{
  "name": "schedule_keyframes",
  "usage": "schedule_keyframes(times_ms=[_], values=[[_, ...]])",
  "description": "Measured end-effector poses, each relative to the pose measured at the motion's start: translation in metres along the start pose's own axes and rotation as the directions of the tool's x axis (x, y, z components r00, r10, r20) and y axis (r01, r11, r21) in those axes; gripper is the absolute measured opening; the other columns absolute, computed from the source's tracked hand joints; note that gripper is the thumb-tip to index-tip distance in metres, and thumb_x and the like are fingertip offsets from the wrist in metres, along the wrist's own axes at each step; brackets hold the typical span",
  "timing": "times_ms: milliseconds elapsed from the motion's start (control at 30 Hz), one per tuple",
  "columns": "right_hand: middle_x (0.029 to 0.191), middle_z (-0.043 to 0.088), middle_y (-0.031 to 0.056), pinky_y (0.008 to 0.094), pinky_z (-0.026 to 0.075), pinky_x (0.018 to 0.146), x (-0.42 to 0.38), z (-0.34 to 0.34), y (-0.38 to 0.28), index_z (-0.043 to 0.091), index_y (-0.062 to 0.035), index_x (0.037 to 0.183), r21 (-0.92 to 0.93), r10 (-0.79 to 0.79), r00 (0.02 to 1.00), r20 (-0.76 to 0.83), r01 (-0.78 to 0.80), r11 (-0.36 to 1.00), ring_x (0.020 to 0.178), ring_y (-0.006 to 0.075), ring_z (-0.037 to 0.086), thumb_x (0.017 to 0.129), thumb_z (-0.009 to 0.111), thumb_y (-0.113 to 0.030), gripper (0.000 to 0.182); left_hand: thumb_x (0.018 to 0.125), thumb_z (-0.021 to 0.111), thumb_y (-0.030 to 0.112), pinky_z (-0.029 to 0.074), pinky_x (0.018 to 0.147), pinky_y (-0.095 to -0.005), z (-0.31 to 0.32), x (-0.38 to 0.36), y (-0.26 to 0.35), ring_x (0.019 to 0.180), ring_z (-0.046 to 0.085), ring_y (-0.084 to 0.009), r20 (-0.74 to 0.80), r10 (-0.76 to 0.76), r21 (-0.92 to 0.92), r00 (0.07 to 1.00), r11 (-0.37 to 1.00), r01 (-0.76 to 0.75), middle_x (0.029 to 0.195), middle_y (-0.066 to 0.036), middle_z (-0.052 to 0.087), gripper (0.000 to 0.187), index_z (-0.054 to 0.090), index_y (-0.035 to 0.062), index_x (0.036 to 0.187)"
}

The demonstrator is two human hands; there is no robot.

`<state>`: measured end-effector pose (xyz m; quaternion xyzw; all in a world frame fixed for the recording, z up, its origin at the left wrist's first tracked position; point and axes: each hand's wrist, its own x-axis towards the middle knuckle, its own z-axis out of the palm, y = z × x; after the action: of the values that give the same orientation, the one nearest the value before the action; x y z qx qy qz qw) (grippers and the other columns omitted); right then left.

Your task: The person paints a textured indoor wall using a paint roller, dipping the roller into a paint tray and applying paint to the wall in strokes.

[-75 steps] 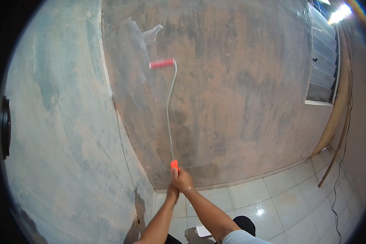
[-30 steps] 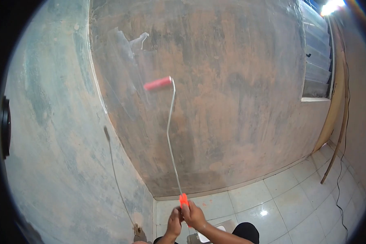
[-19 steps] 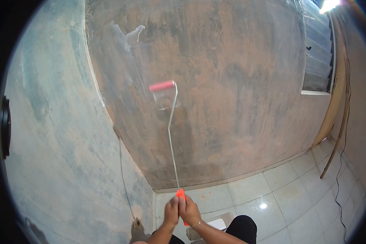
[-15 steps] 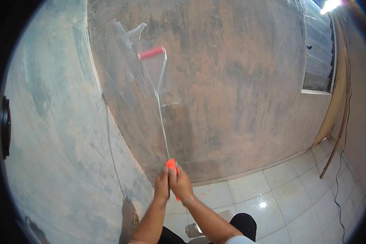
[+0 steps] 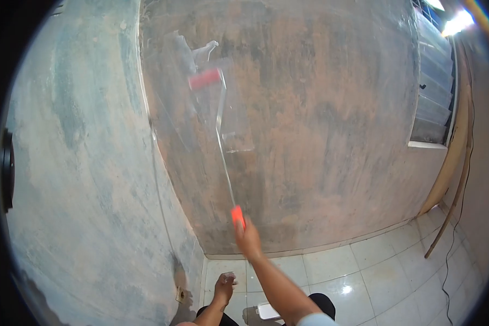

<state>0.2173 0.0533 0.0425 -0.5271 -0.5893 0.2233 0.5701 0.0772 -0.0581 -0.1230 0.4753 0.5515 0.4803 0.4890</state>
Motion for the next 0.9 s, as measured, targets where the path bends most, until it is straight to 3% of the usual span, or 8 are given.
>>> schedule_keyframes(times_ms=[100, 267, 367, 467, 533, 567, 733, 900], values=[[0.092, 0.062, 0.0282, 0.0466, 0.045, 0.077, 0.123, -0.004, -0.134, 0.058, 0.0021, 0.097, 0.042, -0.118, 0.992, -0.047, 0.120, 0.992, 0.091, 0.0472, 0.057, 0.094, 0.042, -0.037, 0.042, 0.096, 0.053, 0.026, 0.047, 0.074, -0.0290, -0.003, -0.017, 0.046, 0.084, 0.062, -0.0163, 0.018, 0.044, -0.026, 0.999, 0.999, -0.043, 0.099, -0.007, 0.062, 0.028, 0.056, 0.0017, 0.110], [0.095, 0.062, 0.0271, 0.0474, 0.045, 0.079, 0.081, 0.016, -0.064, 0.059, -0.0017, 0.101, 0.003, 0.063, 0.997, -0.047, -0.063, 0.998, 0.094, 0.0467, 0.057, 0.094, 0.042, -0.040, 0.042, 0.094, 0.056, 0.023, 0.047, 0.075, -0.0273, -0.019, -0.027, 0.053, 0.081, 0.061, -0.0137, 0.008, 0.012, -0.039, 1.000, 0.999, -0.012, 0.090, -0.007, 0.064, 0.026, 0.059, -0.0009, 0.105], [0.068, 0.058, 0.0127, 0.0375, 0.046, 0.061, -0.043, 0.023, 0.035, 0.059, -0.0011, 0.093, 0.036, -0.072, 0.984, -0.161, 0.079, 0.996, 0.066, 0.0249, 0.061, 0.096, 0.043, -0.030, 0.033, 0.093, 0.056, 0.021, 0.047, 0.072, -0.0270, -0.032, -0.034, 0.044, 0.078, 0.062, -0.0130, 0.008, 0.007, 0.079, 1.000, 0.997, -0.007, 0.085, -0.006, 0.065, 0.024, 0.060, -0.0008, 0.101], [0.060, 0.054, 0.0067, 0.0318, 0.044, 0.049, -0.046, 0.030, 0.040, 0.057, -0.0026, 0.089, 0.144, 0.009, 0.998, -0.057, -0.001, 0.990, 0.052, 0.0167, 0.056, 0.097, 0.041, -0.030, 0.033, 0.092, 0.057, 0.022, 0.047, 0.068, -0.0272, -0.045, -0.031, 0.024, 0.077, 0.063, -0.0129, -0.041, -0.003, 0.063, 0.999, 0.998, 0.005, 0.083, -0.007, 0.065, 0.024, 0.061, -0.0012, 0.100], [0.054, 0.046, 0.0006, 0.0295, 0.038, 0.042, 0.036, 0.026, -0.018, 0.050, -0.0045, 0.079, 0.213, -0.124, 0.978, -0.169, 0.158, 0.964, 0.044, 0.0117, 0.047, 0.098, 0.042, -0.031, 0.033, 0.091, 0.058, 0.021, 0.047, 0.066, -0.0271, -0.044, -0.035, 0.043, 0.076, 0.063, -0.0138, -0.061, -0.050, 0.038, 0.997, 0.998, 0.052, 0.083, -0.007, 0.065, 0.025, 0.061, -0.0014, 0.101], [0.075, 0.058, 0.0233, 0.0430, 0.043, 0.066, 0.068, 0.004, -0.087, 0.055, 0.0025, 0.086, 0.263, 0.040, 0.999, -0.011, -0.036, 0.964, 0.069, 0.0403, 0.055, 0.095, 0.043, -0.034, 0.040, 0.093, 0.055, 0.020, 0.047, 0.068, -0.0267, -0.043, -0.027, 0.047, 0.077, 0.063, -0.0138, -0.040, 0.013, 0.026, 0.999, 1.000, -0.012, 0.089, -0.007, 0.065, 0.023, 0.060, -0.0001, 0.103], [0.077, 0.060, 0.0230, 0.0443, 0.044, 0.067, 0.123, 0.017, -0.093, 0.056, 0.0017, 0.087, 0.164, 0.026, 0.998, -0.065, -0.015, 0.986, 0.071, 0.0403, 0.057, 0.095, 0.043, -0.038, 0.043, 0.092, 0.056, 0.022, 0.047, 0.068, -0.0267, -0.028, -0.022, 0.098, 0.076, 0.062, -0.0140, -0.048, 0.140, -0.145, 0.989, 0.979, -0.146, 0.089, -0.007, 0.065, 0.025, 0.060, -0.0009, 0.102], [0.084, 0.062, 0.0250, 0.0459, 0.046, 0.071, -0.076, 0.027, 0.029, 0.058, 0.0005, 0.090, 0.026, 0.048, 0.998, -0.039, -0.047, 0.999, 0.081, 0.0431, 0.060, 0.094, 0.044, -0.037, 0.040, 0.092, 0.057, 0.022, 0.047, 0.068, -0.0261, -0.027, -0.008, 0.055, 0.076, 0.061, -0.0126, -0.020, 0.222, -0.042, 0.975, 0.974, -0.222, 0.085, -0.006, 0.065, 0.024, 0.061, -0.0005, 0.100]])
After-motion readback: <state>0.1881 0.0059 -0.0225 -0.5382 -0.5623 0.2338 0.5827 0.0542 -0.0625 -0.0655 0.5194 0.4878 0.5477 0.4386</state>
